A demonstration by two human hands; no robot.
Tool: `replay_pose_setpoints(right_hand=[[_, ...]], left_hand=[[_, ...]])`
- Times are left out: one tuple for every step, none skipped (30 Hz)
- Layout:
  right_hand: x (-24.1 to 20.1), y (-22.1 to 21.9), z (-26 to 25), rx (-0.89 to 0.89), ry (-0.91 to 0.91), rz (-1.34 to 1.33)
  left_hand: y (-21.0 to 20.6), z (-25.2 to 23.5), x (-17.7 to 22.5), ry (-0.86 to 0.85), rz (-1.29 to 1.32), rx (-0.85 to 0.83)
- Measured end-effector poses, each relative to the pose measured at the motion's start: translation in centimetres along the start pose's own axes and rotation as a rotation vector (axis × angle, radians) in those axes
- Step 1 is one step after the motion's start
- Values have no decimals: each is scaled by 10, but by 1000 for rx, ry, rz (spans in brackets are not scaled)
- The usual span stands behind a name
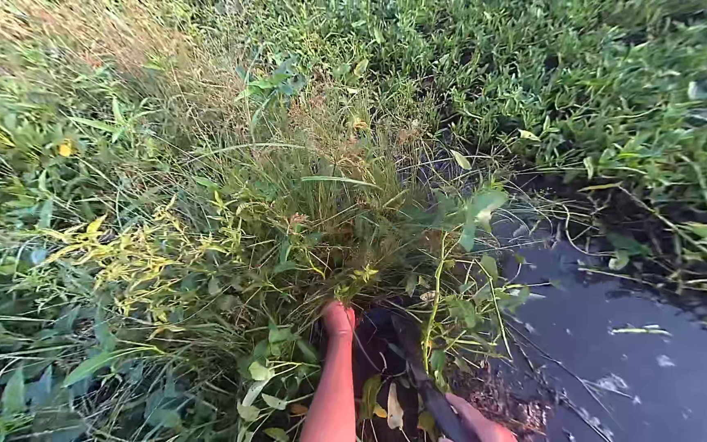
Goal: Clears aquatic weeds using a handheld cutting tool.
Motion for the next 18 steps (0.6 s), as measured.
replay_pose_setpoints(right_hand=[[-1,1,-1,-5,-1,8],[-4,2,-2,-7,2,12],[-7,3,-3,-5,7,14],[-10,5,-4,-2,13,9],[-13,6,-4,4,15,-2],[-17,10,-4,15,12,-17],[-20,15,-4,46,7,-29],[-22,22,-5,96,2,-35],[-22,30,-6,147,-13,-32],[-20,38,-7,198,-27,-23],[-17,46,-8,243,-37,-14],[-16,52,-10,274,-40,-12],[-15,57,-12,295,-38,-19],[-17,62,-13,296,-36,-33],[-19,66,-13,290,-36,-45],[-20,68,-12,285,-35,-56],[-20,67,-9,277,-32,-65],[-18,66,-7,267,-33,-72]], left_hand=[[5,0,0,1,16,-23],[8,1,0,-4,46,-39],[9,5,-1,-27,105,-39],[7,13,-3,-73,206,-24],[1,24,-6,-127,337,1],[-6,36,-9,-150,449,2],[-11,46,-10,-152,512,12],[-11,52,-10,-144,535,42],[-10,53,-9,-123,530,75],[-7,50,-6,-107,495,97],[-5,46,-1,-103,435,91],[-5,39,7,-108,357,56],[-7,31,18,-117,266,13],[-11,26,29,-113,174,-29],[-16,22,38,-94,100,-57],[-19,20,45,-74,65,-41],[-22,19,49,-52,53,-12],[-23,17,53,-32,48,5]])
Point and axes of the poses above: each hand's wrist, its own z-axis away from the middle knuckle, its own y-axis out of the back of the hand, x = y × z, the point moved 7 cm from there along -z, towards the middle knuckle, and after that the axes turned 7 degrees about -x, right-handed, at the moved point
